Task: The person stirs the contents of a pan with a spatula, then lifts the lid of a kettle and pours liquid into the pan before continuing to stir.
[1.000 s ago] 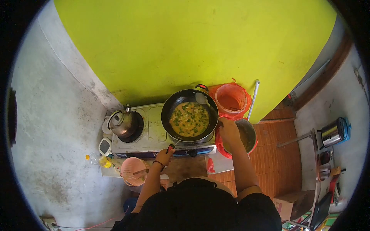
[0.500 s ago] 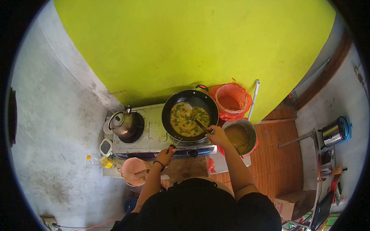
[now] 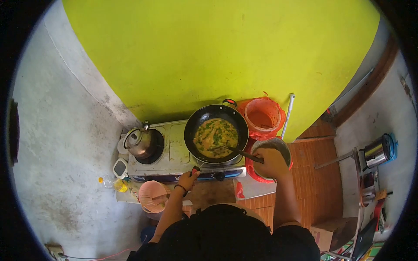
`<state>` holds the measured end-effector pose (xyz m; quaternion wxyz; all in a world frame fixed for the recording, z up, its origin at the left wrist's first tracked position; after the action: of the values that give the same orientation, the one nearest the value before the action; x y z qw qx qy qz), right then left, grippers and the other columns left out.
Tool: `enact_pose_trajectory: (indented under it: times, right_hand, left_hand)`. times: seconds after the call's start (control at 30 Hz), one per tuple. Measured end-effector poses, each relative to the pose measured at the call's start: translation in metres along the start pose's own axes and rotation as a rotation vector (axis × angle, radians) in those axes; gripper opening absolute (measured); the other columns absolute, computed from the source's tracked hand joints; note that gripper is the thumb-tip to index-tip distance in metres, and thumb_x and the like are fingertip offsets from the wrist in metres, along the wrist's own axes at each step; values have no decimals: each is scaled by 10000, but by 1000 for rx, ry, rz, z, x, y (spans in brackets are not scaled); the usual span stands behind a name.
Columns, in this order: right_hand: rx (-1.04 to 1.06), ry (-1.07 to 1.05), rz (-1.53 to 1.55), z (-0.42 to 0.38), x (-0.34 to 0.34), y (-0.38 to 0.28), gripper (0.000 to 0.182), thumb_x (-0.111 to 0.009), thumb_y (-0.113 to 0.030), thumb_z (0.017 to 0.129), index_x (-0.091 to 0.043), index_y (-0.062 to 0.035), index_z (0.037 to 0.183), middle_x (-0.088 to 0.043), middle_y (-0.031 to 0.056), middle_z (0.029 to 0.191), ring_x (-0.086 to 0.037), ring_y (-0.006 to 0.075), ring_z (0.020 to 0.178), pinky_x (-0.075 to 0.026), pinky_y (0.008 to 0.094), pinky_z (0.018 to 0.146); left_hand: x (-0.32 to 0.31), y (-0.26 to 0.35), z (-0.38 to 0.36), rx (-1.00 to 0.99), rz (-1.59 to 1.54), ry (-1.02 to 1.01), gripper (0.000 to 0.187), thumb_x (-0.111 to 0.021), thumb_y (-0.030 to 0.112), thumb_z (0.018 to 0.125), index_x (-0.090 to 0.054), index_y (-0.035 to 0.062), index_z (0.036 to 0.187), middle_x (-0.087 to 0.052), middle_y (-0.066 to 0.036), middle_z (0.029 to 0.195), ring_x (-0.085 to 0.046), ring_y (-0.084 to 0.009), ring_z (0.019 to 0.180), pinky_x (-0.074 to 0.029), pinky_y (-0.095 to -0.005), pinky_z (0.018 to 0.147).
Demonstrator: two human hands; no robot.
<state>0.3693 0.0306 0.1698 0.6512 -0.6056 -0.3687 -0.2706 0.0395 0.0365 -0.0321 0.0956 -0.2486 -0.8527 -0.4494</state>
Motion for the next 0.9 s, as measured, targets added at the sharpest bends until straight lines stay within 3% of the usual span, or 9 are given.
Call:
enact_pose_trajectory:
  times: [0.23, 0.33, 0.43, 0.9]
  right_hand:
    - [26, 60, -138, -6, -14, 3, 250, -636, -70, 703, -596, -19, 945, -646, 197, 849, -627, 389, 842, -485, 449, 712]
    - [-46, 75, -169, 3, -48, 29, 253, -611, -67, 738, -556, -41, 984, -641, 209, 856, -615, 410, 860, -471, 486, 710]
    - [-81, 47, -243, 9, -64, 24, 340, -567, -62, 786, -504, -92, 1119, -632, 208, 827, -615, 417, 824, -472, 526, 713]
    - [-44, 169, -13, 61, -122, 18, 369, -611, -82, 813, -536, -78, 1174, -630, 234, 966, -613, 416, 935, -491, 490, 802]
  left_hand:
    - [-2, -4, 4, -3, 3, -19, 541, -610, 541, 857, -609, 0, 836, -572, -85, 639, -554, -176, 501, -457, -315, 471]
    - [-3, -8, 6, 3, -19, -16, 535, -611, 539, 857, -607, 5, 829, -565, -78, 635, -540, -173, 493, -450, -309, 470]
    - [-3, -8, 5, -2, -31, -13, 536, -613, 541, 857, -604, 6, 826, -557, -76, 625, -530, -170, 487, -447, -307, 469]
    - [-2, -3, 4, -5, 14, -10, 525, -605, 533, 863, -600, 12, 798, -573, -72, 623, -549, -175, 496, -448, -307, 470]
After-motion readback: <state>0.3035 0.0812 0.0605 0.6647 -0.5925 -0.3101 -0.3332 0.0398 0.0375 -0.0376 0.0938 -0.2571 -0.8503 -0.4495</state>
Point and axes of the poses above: each hand's wrist, its own z-axis towards the middle knuckle, its own x-axis out of the back of the hand, y = z × x, the point moved 6 cm from there along z, towards the middle knuckle
